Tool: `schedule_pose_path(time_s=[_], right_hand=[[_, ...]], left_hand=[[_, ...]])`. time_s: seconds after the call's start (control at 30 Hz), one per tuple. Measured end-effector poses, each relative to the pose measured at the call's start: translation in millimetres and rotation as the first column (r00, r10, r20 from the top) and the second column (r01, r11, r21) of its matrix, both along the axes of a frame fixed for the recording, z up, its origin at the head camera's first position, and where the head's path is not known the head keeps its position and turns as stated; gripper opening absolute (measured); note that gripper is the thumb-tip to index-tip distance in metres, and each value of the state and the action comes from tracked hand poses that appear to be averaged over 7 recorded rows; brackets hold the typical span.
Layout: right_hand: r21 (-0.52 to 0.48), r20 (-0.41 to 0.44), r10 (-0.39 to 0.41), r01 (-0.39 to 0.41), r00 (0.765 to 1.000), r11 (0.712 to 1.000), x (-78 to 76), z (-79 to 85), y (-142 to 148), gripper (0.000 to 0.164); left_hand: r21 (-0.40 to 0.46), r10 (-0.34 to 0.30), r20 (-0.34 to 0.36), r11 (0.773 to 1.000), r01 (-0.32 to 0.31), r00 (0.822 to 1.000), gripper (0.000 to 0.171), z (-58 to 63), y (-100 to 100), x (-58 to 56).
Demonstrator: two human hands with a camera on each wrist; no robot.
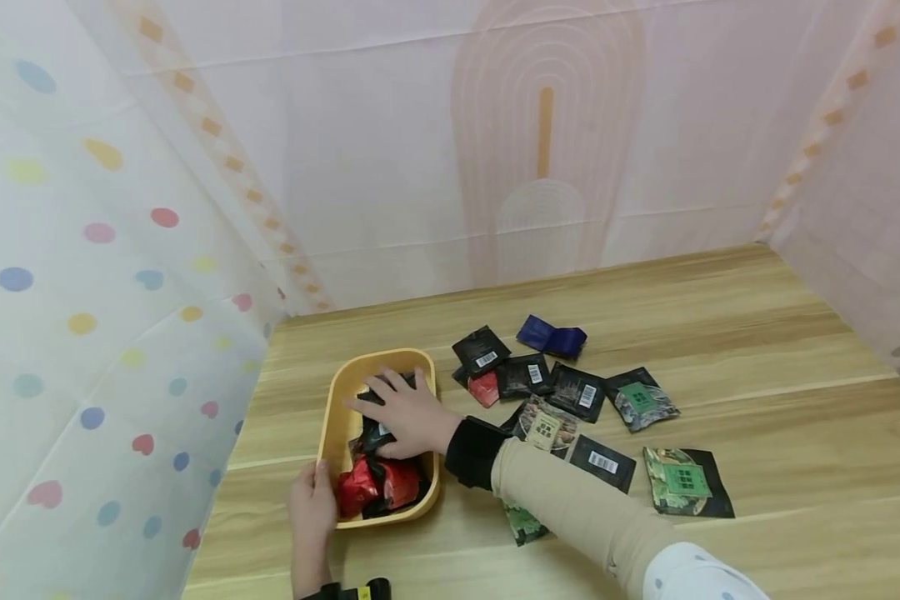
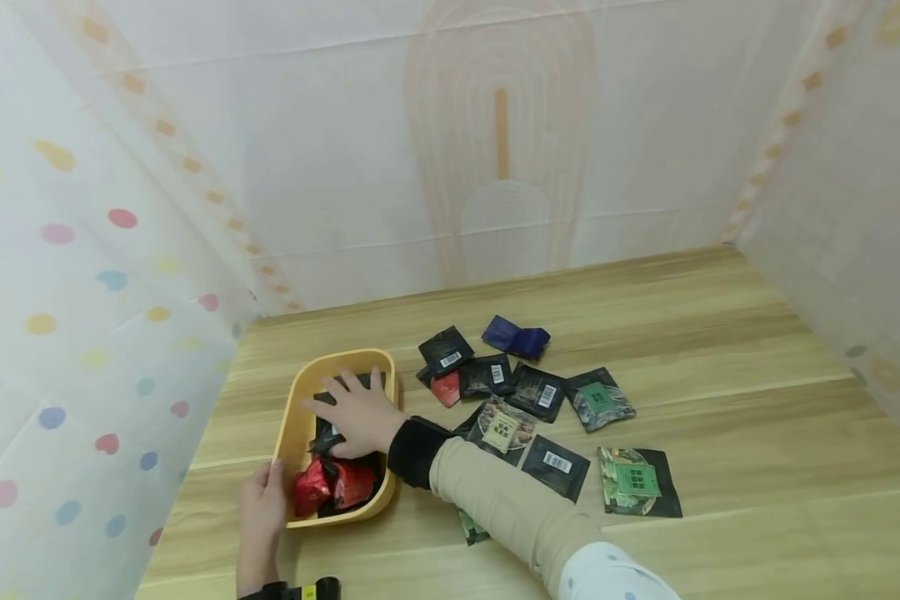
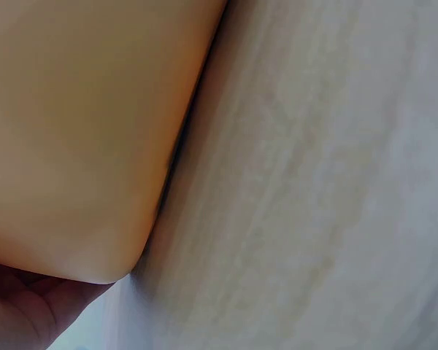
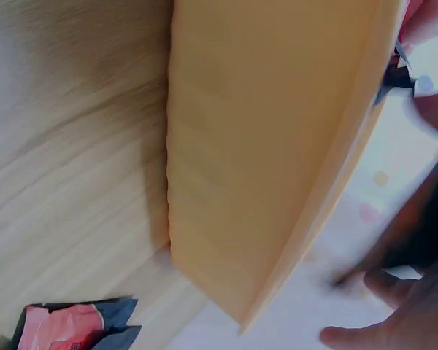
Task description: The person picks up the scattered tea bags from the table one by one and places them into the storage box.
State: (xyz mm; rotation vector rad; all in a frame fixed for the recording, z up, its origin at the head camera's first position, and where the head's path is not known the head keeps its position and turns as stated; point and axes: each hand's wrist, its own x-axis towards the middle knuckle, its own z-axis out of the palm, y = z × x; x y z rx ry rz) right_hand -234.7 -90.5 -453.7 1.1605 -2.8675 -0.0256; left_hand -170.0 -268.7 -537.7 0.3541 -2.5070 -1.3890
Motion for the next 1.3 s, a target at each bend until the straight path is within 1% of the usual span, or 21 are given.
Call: schedule_pose_path(time_s=[0.17, 0.3, 0.47, 0.6, 0.73, 0.87, 0.97, 1.13, 1.23, 1.3], right_hand=[[-0.027, -0.029, 0.024, -0.025, 0.999, 0.999, 1.7, -5.4, 1, 0.090], [-0.045, -0.023, 0.022, -0.023, 0.999, 0.999, 4.1, -6.4, 7, 0.086], [-0.061, -0.003, 0.007, -0.007, 1.000, 0.998, 5.0, -7.1, 16, 0.080], [-0.091, 0.006, 0.003, -0.002, 1.000, 0.996, 4.0, -11.0, 31, 0.079], [-0.113, 0.059, -0.037, 0.044, 0.998, 0.993, 3.7, -10.2, 57, 0.080], [-0.121, 0.096, -0.125, 0.136, 0.988, 0.983, 3.2, -11.9, 90, 0.080], [-0.131, 0.101, -0.173, 0.186, 0.980, 0.974, 2.5, -16.3, 118, 0.078], [-0.169, 0.115, -0.213, 0.230, 0.970, 0.958, 6.3, -22.2, 161, 0.076], [-0.185, 0.116, -0.231, 0.250, 0.966, 0.950, 10.9, -24.6, 184, 0.076], [-0.190, 0.099, -0.243, 0.258, 0.965, 0.947, 13.9, -26.1, 200, 0.075]], left_hand=[[0.012, -0.011, 0.001, 1.000, 0.011, 1.000, 0.037, -2.5, 2, -1.0], [0.020, -0.006, 0.015, 1.000, 0.005, 1.000, 0.039, -2.9, 1, -1.0], [0.002, 0.000, 0.023, 1.000, 0.000, 1.000, 0.039, 0.9, -2, -0.6], [-0.001, 0.007, 0.027, 1.000, -0.007, 1.000, 0.039, 0.5, -4, -1.1], [0.005, 0.012, 0.030, 1.000, -0.012, 0.999, 0.040, -1.2, -7, -1.0], [0.014, 0.009, 0.042, 1.000, -0.009, 0.999, 0.041, -0.9, -9, -0.3], [0.011, 0.006, 0.044, 1.000, -0.006, 0.999, 0.041, -1.1, -10, -1.0], [-0.004, 0.013, 0.044, 1.000, -0.013, 0.999, 0.039, -0.2, -13, -1.1], [-0.002, 0.012, 0.064, 1.000, -0.012, 0.998, 0.040, 1.0, -13, -1.0], [-0.001, 0.010, 0.083, 1.000, -0.010, 0.997, 0.042, 1.2, -13, -1.7]])
